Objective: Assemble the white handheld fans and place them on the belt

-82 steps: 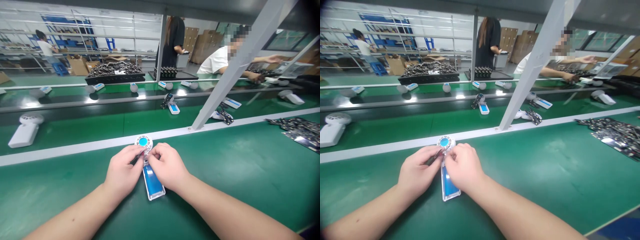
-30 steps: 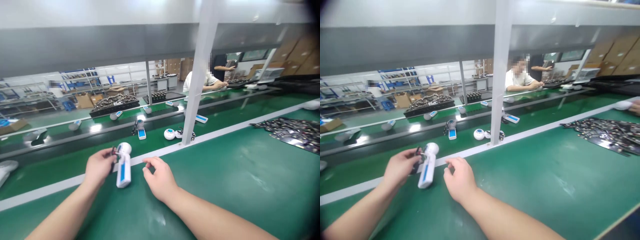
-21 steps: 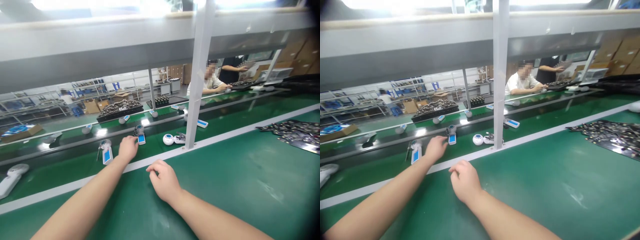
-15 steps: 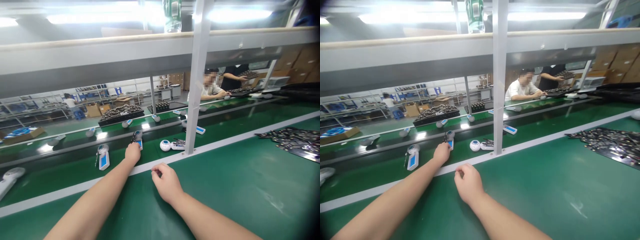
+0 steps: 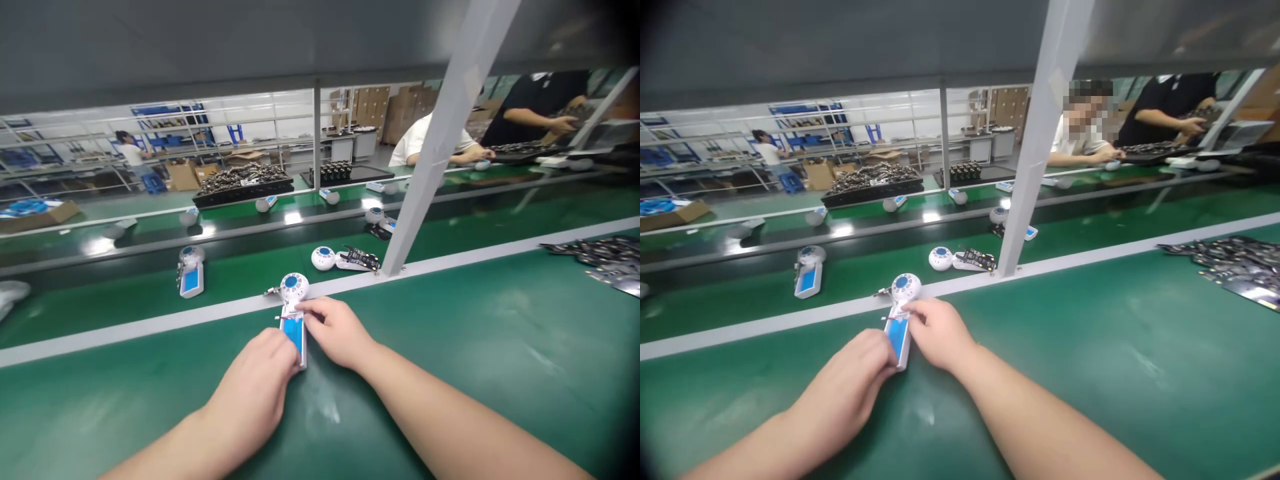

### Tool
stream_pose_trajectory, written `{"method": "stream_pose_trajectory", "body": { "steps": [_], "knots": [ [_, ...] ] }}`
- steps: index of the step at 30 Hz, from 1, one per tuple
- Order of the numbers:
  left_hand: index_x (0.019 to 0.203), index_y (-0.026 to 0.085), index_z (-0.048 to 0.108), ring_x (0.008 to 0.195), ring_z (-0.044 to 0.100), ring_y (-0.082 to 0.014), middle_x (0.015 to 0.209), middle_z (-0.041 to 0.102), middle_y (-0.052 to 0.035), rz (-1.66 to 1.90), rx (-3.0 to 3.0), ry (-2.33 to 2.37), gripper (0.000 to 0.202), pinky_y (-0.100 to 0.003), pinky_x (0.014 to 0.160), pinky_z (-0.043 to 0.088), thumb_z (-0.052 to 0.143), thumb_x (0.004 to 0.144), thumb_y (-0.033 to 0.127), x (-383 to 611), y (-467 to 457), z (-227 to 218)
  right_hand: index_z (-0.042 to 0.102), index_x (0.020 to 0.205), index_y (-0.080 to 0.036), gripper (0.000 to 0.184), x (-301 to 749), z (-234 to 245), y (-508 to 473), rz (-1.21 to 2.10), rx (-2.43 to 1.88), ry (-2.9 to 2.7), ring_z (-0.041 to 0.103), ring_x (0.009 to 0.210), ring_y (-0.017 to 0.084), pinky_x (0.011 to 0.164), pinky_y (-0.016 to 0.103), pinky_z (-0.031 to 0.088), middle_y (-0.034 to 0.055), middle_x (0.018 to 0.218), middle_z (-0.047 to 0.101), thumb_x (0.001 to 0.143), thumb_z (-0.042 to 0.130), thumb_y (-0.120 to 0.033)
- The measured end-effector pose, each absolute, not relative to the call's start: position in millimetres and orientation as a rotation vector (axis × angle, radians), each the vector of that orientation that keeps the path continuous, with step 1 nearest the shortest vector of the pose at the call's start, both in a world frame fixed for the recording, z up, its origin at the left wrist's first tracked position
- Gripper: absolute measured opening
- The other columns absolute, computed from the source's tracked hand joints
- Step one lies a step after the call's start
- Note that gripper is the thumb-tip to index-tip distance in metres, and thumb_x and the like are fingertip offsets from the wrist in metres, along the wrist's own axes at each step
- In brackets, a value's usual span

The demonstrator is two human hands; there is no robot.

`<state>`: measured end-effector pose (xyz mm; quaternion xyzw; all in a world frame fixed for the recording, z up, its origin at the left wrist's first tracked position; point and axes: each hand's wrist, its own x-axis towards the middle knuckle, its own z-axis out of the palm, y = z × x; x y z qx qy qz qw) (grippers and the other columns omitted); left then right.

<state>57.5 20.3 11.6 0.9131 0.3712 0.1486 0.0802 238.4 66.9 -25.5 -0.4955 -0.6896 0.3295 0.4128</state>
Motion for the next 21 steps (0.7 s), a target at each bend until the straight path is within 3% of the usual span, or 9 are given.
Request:
{"method": "stream_pose_trajectory", "body": {
  "steps": [5,8,12,14,17,21],
  "knots": [
    [0.095,0.022,0.057,0.087,0.057,-0.0189,0.092,0.063,-0.0033,0.665,2.681,1.042,0.007,-0.034,0.077,0.051,0.053,0.090,0.021,31,40,12,0.075,0.102,-0.026,0.026,243,-21,66,0.826,-1.207,-1.936,0.060,0.078,0.016,0.074,0.029,0.047,0.0009,0.087,0.066,0.083,0.059,-0.018],
    [0.115,0.021,0.054,0.111,0.056,-0.0217,0.116,0.061,-0.0073,0.859,2.632,1.239,0.032,-0.040,0.097,0.048,0.052,0.084,0.015,7,74,13,0.073,0.107,-0.028,0.032,247,-17,67,0.792,-1.195,-2.010,0.058,0.077,0.015,0.071,0.027,0.046,0.0003,0.088,0.065,0.083,0.057,-0.015],
    [0.144,0.021,0.034,0.141,0.034,-0.0272,0.151,0.038,-0.0103,0.604,2.561,1.411,0.066,-0.048,0.115,0.033,0.053,0.081,0.019,-1,113,3,0.075,0.099,-0.028,0.025,247,-16,69,0.792,-1.202,-1.989,0.060,0.079,0.015,0.072,0.027,0.046,0.0001,0.089,0.067,0.085,0.058,-0.016],
    [0.146,0.022,0.033,0.141,0.034,-0.0263,0.150,0.042,-0.0088,0.569,2.511,1.403,0.062,-0.048,0.115,0.033,0.051,0.086,0.026,7,121,-2,0.076,0.093,-0.026,0.020,245,-17,70,0.779,-1.200,-1.937,0.061,0.083,0.015,0.076,0.028,0.046,0.0004,0.090,0.068,0.086,0.059,-0.019],
    [0.140,0.022,0.044,0.127,0.052,-0.0233,0.132,0.061,-0.0062,0.657,2.432,1.412,0.049,-0.042,0.109,0.041,0.045,0.091,0.029,24,119,-2,0.077,0.090,-0.024,0.016,241,-21,72,0.822,-1.238,-1.809,0.062,0.081,0.016,0.075,0.029,0.047,0.0008,0.089,0.069,0.086,0.061,-0.023],
    [0.119,0.022,0.063,0.101,0.064,-0.0232,0.111,0.069,-0.0064,0.753,2.394,1.501,0.034,-0.037,0.089,0.051,0.045,0.093,0.037,38,100,7,0.075,0.088,-0.020,0.013,236,-25,76,0.926,-1.333,-1.597,0.063,0.074,0.017,0.069,0.029,0.049,0.0023,0.082,0.070,0.080,0.066,-0.025]
  ]
}}
